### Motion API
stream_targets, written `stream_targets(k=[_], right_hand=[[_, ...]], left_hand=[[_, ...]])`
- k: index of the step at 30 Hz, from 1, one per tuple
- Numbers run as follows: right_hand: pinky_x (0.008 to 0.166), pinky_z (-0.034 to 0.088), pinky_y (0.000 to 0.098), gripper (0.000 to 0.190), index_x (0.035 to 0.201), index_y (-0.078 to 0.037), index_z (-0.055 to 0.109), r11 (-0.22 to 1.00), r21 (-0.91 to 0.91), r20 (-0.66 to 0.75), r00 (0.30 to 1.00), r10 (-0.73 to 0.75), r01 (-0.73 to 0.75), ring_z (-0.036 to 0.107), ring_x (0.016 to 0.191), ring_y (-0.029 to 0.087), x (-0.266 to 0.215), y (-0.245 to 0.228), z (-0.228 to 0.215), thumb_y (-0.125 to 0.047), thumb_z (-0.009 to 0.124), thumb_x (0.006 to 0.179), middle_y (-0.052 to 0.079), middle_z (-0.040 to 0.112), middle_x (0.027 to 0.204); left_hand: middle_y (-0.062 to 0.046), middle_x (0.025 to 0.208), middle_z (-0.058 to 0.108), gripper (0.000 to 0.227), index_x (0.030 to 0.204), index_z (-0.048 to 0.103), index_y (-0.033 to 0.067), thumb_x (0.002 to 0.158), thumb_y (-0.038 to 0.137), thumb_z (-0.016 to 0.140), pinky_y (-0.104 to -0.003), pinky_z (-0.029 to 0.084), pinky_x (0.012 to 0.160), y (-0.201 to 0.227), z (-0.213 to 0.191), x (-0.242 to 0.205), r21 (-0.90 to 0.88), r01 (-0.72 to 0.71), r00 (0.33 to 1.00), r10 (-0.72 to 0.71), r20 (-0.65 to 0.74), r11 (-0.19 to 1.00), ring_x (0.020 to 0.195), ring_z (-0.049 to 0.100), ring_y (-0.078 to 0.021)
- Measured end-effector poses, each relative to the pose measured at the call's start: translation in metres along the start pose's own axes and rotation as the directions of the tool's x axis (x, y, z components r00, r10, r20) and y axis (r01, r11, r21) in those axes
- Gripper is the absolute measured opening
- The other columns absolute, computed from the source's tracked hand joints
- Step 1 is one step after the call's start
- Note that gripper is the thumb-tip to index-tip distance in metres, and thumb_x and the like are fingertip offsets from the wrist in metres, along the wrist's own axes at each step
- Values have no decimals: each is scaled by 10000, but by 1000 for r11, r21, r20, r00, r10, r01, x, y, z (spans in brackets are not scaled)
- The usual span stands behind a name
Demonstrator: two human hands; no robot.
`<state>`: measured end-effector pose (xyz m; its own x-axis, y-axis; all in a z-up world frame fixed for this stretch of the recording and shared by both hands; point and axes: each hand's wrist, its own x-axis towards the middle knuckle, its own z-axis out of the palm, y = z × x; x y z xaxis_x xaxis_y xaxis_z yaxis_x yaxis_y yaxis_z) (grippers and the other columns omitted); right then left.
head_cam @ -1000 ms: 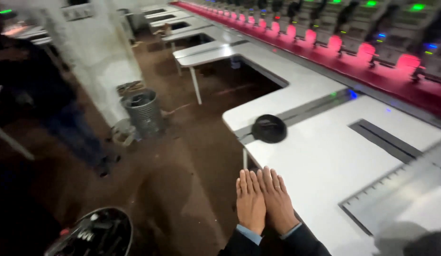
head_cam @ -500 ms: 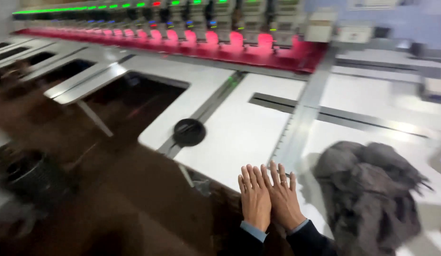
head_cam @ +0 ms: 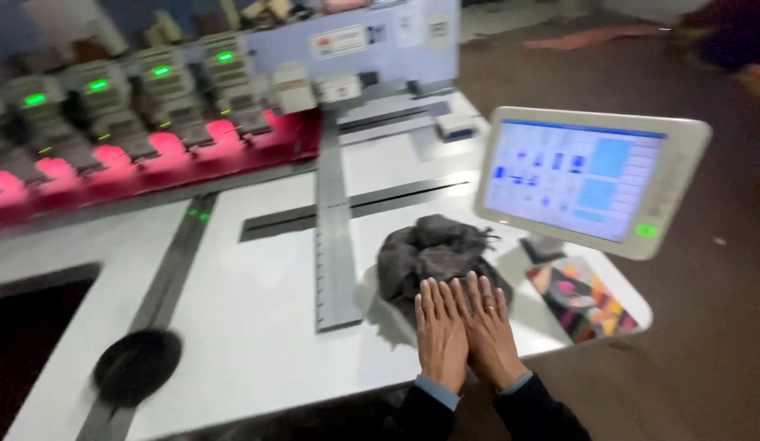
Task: Operating the touch-screen control panel of an industrial embroidery machine to select designs and configure settings.
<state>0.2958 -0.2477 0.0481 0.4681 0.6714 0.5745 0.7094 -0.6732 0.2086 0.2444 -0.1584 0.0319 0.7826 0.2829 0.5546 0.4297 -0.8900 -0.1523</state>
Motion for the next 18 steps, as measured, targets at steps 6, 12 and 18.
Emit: stream_targets(k=[6, 12, 18], right_hand=[[1221, 74, 537, 1040, 1662, -147, 22, 979, -156, 21, 990, 139, -134, 27, 1567, 367, -10, 82, 21, -512, 503, 815, 165, 32, 1709], [1156, 147, 571, 1003, 1644, -136, 69, 974, -32, 219, 950, 225, -223, 147, 1514, 357, 10, 158, 67, -477, 595, 861, 186, 104, 1675], [1090, 333, 515, 871, 1619, -147, 154, 930, 1, 311, 884, 350, -368, 470, 1304, 354, 63, 215, 95, -310, 573, 873, 200, 379, 1539]], left_hand=[[-311, 1649, 239, 737, 1587, 225, -65, 977, 307, 407, -532, 151, 1279, 75, 14, 50, -72, -183, 983, 185, 19, 981, 1555, 195, -441], [-323, 1632, 249, 804, 1590, 212, -79, 909, 248, 488, -536, 154, 1279, 121, 43, 112, -180, -328, 944, 317, -85, 927, 1534, 216, -456], [-213, 1678, 202, 895, 1629, 165, -9, 812, 156, 492, -490, 124, 1295, 144, 88, 174, -159, -407, 900, 366, -237, 899, 1591, 122, -389]])
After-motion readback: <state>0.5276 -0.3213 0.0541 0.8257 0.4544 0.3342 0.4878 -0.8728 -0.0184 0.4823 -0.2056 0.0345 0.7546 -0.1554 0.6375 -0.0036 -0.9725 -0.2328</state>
